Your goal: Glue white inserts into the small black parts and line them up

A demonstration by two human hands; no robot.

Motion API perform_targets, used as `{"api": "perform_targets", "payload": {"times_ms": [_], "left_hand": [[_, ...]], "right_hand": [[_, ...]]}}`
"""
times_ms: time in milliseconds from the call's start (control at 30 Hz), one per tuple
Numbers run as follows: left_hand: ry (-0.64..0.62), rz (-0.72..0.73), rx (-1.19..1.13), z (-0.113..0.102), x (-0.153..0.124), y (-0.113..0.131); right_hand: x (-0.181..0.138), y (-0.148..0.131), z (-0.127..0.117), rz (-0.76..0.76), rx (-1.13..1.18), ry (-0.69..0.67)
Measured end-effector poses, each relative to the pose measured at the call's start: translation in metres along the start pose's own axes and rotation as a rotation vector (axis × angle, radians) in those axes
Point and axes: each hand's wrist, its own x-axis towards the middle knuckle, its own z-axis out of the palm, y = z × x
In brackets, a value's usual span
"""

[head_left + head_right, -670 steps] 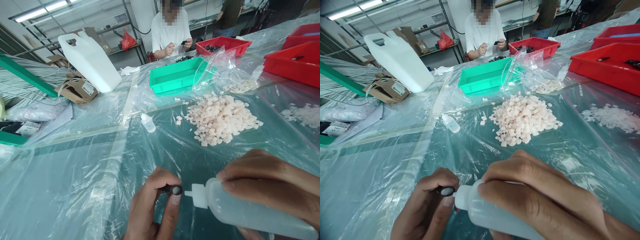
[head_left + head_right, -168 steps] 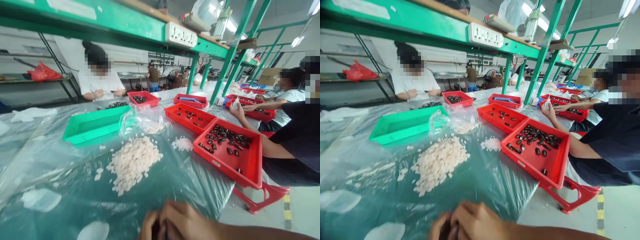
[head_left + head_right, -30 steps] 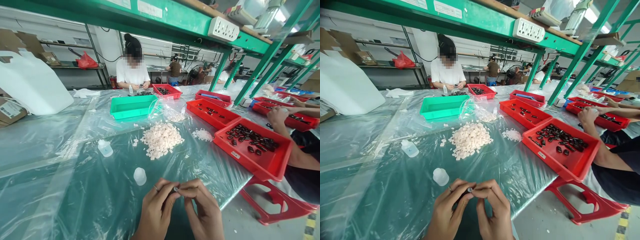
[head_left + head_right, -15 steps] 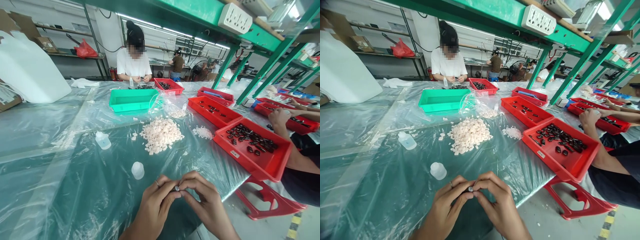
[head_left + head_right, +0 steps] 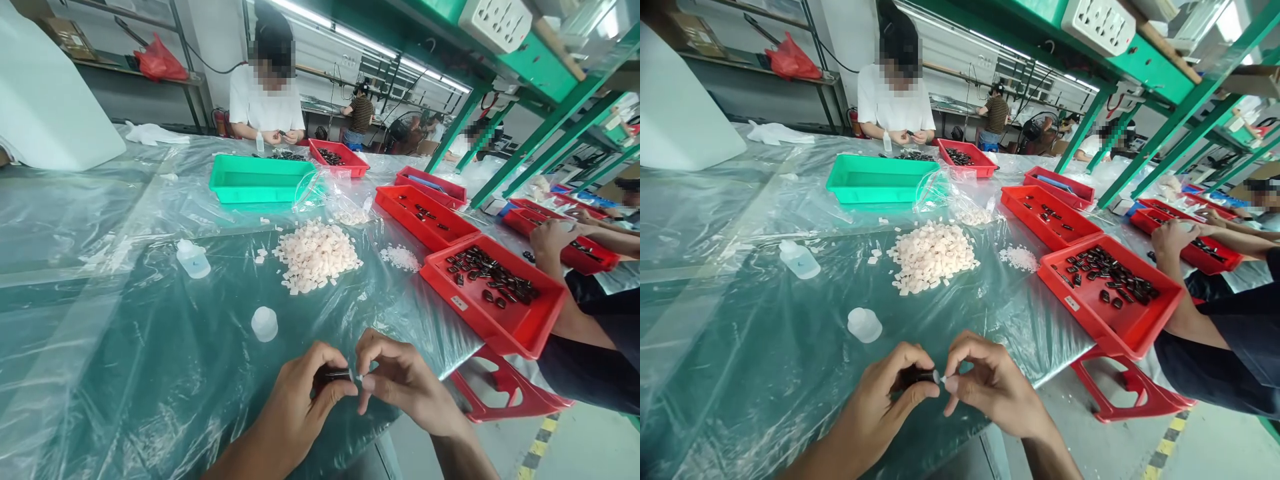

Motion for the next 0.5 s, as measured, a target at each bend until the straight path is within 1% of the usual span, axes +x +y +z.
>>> {"api": "perform_targets", "payload": {"times_ms": [267, 500], "left_hand": [[-0.046, -0.096, -0.139, 0.0, 0.001, 0.006], [-0.114, -0.174, -0.197, -0.001, -0.002, 0.004]], "right_hand": [[0.009, 0.011, -0.002, 0.109, 0.238, -0.072], [0.011, 0.016, -0.001, 0.225, 0.443, -0.131]]}}
